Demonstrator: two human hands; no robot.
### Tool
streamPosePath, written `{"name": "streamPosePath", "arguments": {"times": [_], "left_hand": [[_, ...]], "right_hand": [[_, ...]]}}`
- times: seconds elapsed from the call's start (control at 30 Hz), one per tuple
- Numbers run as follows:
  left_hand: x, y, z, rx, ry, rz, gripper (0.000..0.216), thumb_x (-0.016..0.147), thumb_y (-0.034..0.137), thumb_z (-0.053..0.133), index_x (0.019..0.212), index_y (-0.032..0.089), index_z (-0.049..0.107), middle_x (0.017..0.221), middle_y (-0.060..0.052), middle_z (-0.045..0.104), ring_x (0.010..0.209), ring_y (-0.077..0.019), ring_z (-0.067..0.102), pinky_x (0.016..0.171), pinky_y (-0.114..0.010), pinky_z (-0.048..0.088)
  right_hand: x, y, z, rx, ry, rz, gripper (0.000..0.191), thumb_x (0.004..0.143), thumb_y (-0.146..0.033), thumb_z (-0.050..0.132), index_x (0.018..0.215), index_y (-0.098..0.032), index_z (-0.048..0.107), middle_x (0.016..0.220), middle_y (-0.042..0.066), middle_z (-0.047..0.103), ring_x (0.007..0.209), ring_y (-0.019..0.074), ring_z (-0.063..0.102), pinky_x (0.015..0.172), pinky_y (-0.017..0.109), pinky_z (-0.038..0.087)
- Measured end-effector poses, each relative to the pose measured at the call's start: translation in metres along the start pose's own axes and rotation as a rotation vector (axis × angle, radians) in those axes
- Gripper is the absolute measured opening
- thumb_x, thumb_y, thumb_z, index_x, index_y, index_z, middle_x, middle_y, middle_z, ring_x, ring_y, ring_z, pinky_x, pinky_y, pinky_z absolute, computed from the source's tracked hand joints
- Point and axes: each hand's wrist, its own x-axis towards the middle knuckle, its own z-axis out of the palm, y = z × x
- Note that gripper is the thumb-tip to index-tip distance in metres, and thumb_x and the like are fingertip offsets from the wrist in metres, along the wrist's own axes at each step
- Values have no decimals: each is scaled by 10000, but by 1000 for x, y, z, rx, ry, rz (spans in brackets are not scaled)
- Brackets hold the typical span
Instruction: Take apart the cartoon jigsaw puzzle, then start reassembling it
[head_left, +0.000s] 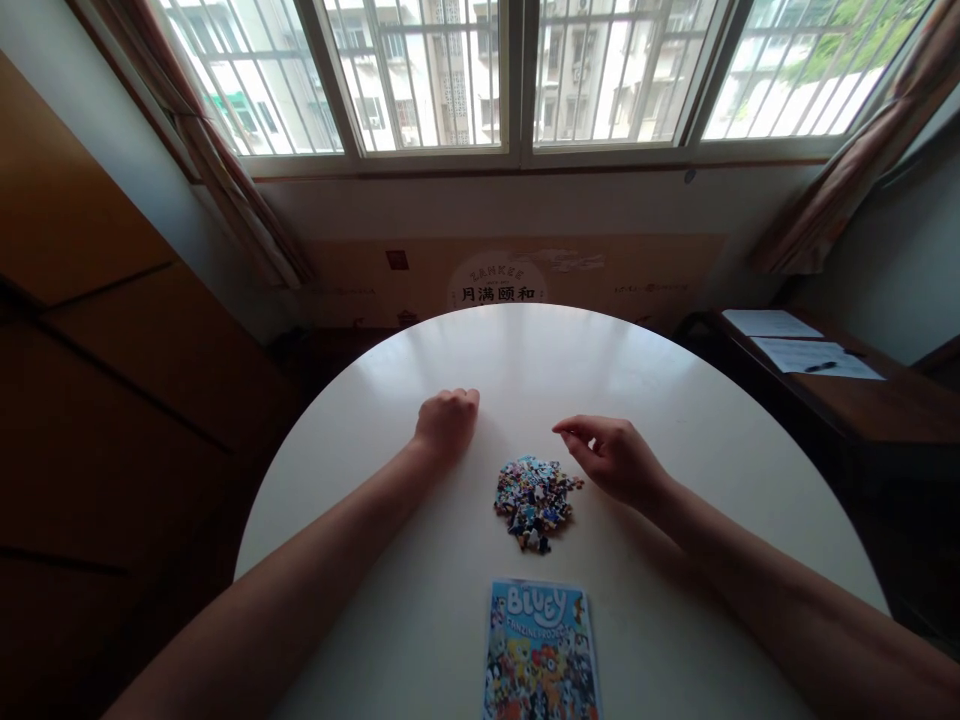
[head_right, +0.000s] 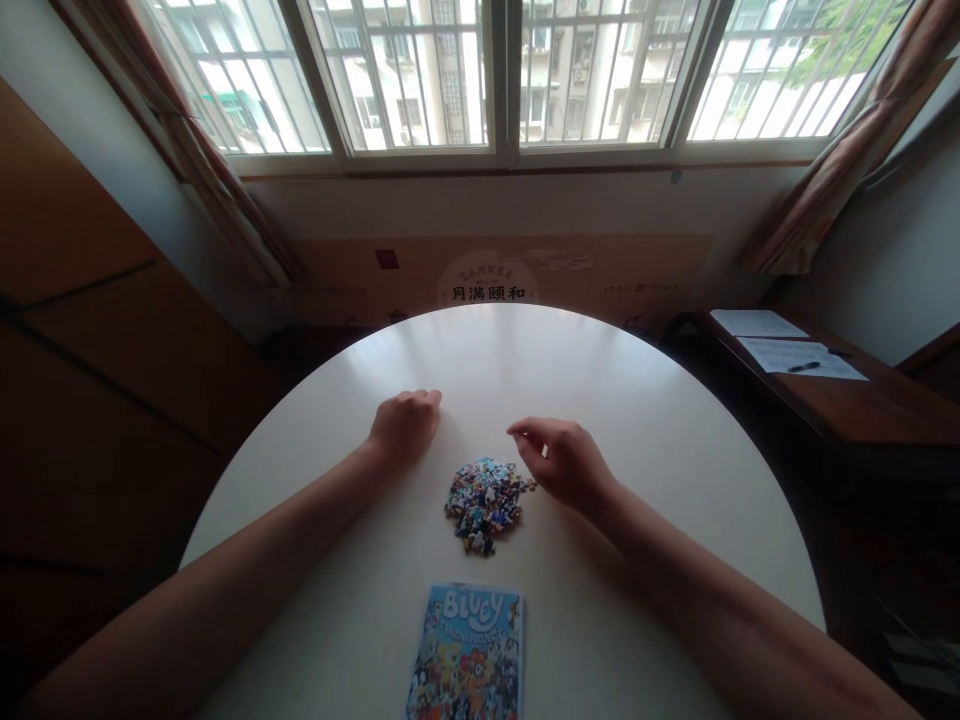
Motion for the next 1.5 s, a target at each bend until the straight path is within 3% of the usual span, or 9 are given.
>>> {"name": "streamPosePath", "arguments": {"times": [0.17, 0.37, 0.47, 0.6, 0.83, 1.0, 1.1, 1.33, 1.5], "left_hand": [[-1, -3, 7, -108, 42, -4, 258, 955, 242, 466, 921, 133, 697, 908, -136, 703, 862, -261, 669, 728, -335, 499], [3, -16, 10, -275, 53, -65, 247, 927, 351, 557, 939, 183, 737, 958, -80, 721, 844, -229, 665, 753, -314, 493], [1, -20, 9, -317, 52, -47, 269, 913, 385, 588, 1013, 186, 738, 1006, -81, 715, 850, -223, 663, 753, -306, 494], [-10, -26, -1, -323, 81, -5, 302, 917, 360, 586, 1125, 174, 700, 1042, -84, 706, 798, -197, 661, 701, -287, 490], [-28, -20, -24, -431, -77, 546, 173, 866, 225, 616, 973, 240, 752, 902, -28, 722, 736, -164, 657, 654, -271, 475], [-33, -9, -28, -474, -145, 651, 210, 834, 167, 603, 918, 269, 765, 849, -6, 726, 714, -152, 651, 636, -265, 463], [-32, -9, -23, -480, -134, 586, 266, 851, 167, 574, 1025, 264, 750, 949, -23, 743, 796, -174, 670, 685, -282, 483], [-18, -35, -8, -250, -25, -29, 287, 922, 277, 519, 1129, 193, 699, 1094, -94, 705, 969, -256, 654, 733, -317, 501], [-11, -46, 0, -346, -9, 3, 294, 915, 337, 547, 1151, 253, 702, 1169, -48, 686, 1037, -248, 628, 816, -330, 511]], "right_hand": [[0, -3, 1, 5, -57, -75, 228, 919, -269, 541, 1019, -204, 736, 858, 28, 715, 638, 101, 589, 621, 240, 478], [1, 2, 10, -22, -207, -278, 238, 932, -239, 532, 1065, -215, 729, 1024, 73, 693, 972, 178, 626, 866, 341, 530], [0, 4, 13, -75, -268, -317, 267, 969, -292, 515, 1148, -240, 707, 1233, 96, 636, 1204, 235, 550, 1035, 451, 472], [-2, 7, 15, -161, -346, -244, 325, 1011, -379, 450, 1233, -296, 673, 1452, 65, 498, 1435, 307, 333, 1147, 580, 330], [-2, 12, 19, -226, -353, -117, 456, 1042, -486, 303, 1377, -333, 572, 1561, 30, 359, 1494, 328, 213, 1190, 600, 239], [-1, 15, 22, -192, -340, -111, 512, 1037, -519, 295, 1476, -304, 451, 1565, 36, 350, 1492, 317, 223, 1213, 583, 212], [-1, 16, 20, -148, -325, -80, 544, 1036, -534, 271, 1496, -283, 416, 1549, 44, 379, 1485, 299, 252, 1214, 570, 236], [-1, 15, 15, -124, -334, -73, 560, 1032, -555, 248, 1444, -256, 483, 1515, 60, 432, 1478, 302, 269, 1205, 578, 254], [-1, 16, 18, -190, -372, -97, 544, 1035, -555, 212, 1388, -309, 546, 1529, 32, 413, 1483, 316, 252, 1190, 597, 255]]}}
